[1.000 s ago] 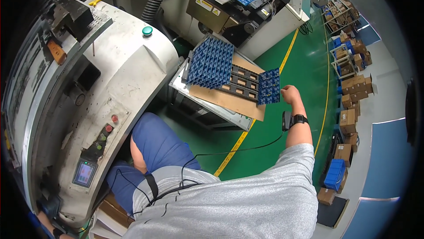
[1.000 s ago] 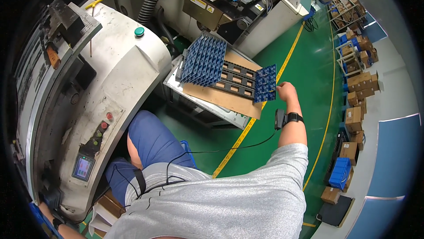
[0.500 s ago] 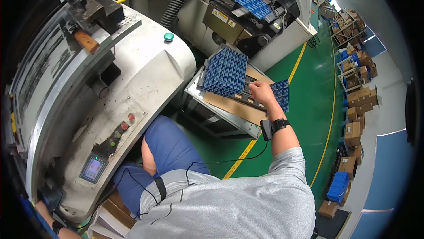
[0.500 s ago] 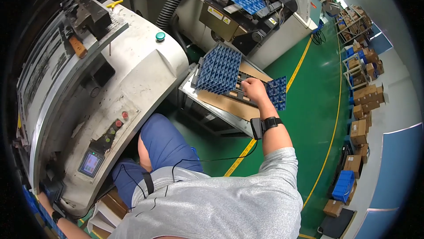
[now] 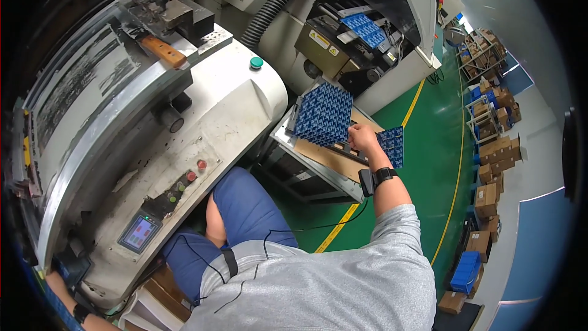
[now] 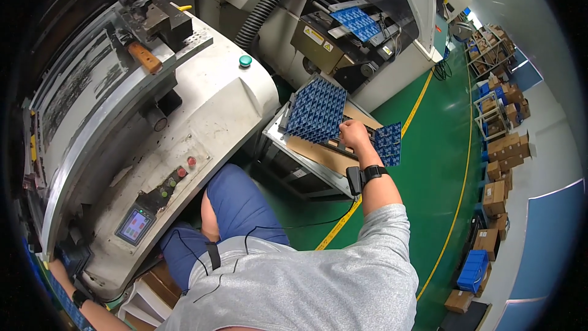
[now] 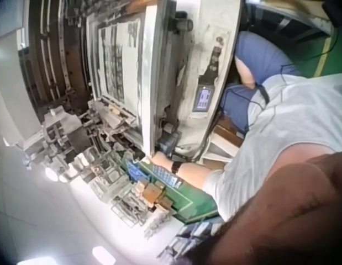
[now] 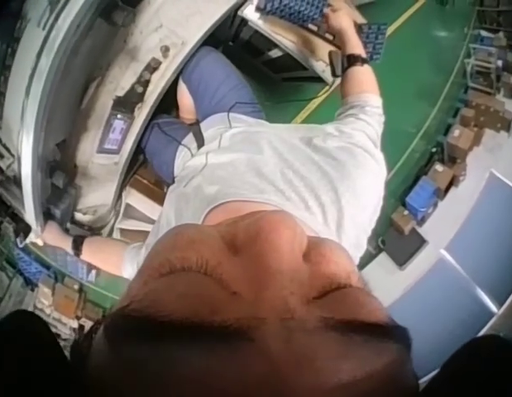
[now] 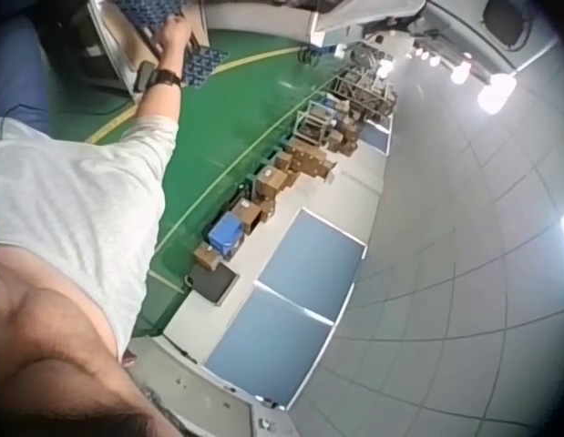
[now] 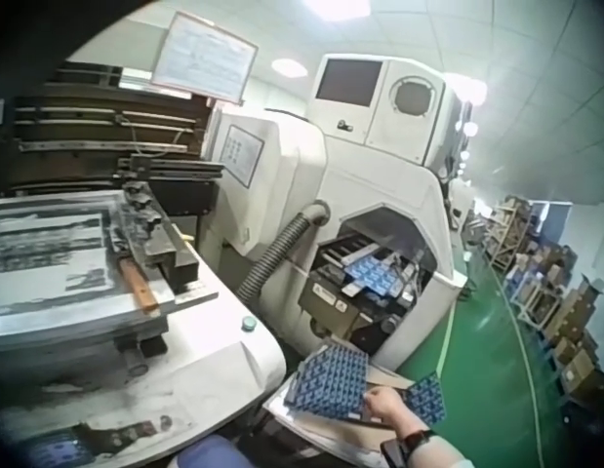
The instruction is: The person places a circuit board onto the machine bed, presses a button to start the process, and then moves the board to a tray. This cycle is repeated, including picking up boards from a stack and placing them into the machine.
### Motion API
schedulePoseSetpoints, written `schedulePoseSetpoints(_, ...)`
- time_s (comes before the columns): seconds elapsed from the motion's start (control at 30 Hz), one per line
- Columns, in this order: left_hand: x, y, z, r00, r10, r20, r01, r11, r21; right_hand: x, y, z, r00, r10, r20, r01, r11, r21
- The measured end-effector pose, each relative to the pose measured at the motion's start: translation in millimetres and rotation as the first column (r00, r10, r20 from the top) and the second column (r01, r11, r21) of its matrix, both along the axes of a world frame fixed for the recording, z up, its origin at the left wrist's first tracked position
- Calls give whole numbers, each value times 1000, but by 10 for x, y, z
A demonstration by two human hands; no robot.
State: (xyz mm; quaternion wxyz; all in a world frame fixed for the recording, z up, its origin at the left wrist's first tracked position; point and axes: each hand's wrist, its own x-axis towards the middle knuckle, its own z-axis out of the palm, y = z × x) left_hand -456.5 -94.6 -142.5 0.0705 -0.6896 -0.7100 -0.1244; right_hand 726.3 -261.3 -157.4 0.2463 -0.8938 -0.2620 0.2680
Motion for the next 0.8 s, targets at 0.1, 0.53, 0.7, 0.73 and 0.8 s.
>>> schedulePoseSetpoints(0.1,356,100,-100,997,53,63,-49,997,-65,34,-108,101,999,-3,46,4,1000,-28)
schedulePoseSetpoints(0.53,912,2,231,985,129,114,-117,987,-107,-23,73,192,993,-94,-75,93,995,-22)
schedulePoseSetpoints(0.7,800,-32,162,986,163,19,-162,986,-48,54,104,113,994,-91,-62,88,994,-58)
schedulePoseSetpoints(0.73,793,-17,139,987,161,22,-160,986,-48,113,86,98,987,-107,-120,101,993,-59)
schedulePoseSetpoints(0.8,745,17,107,991,134,28,-133,990,-50,140,74,75,976,-122,-181,112,992,-62)
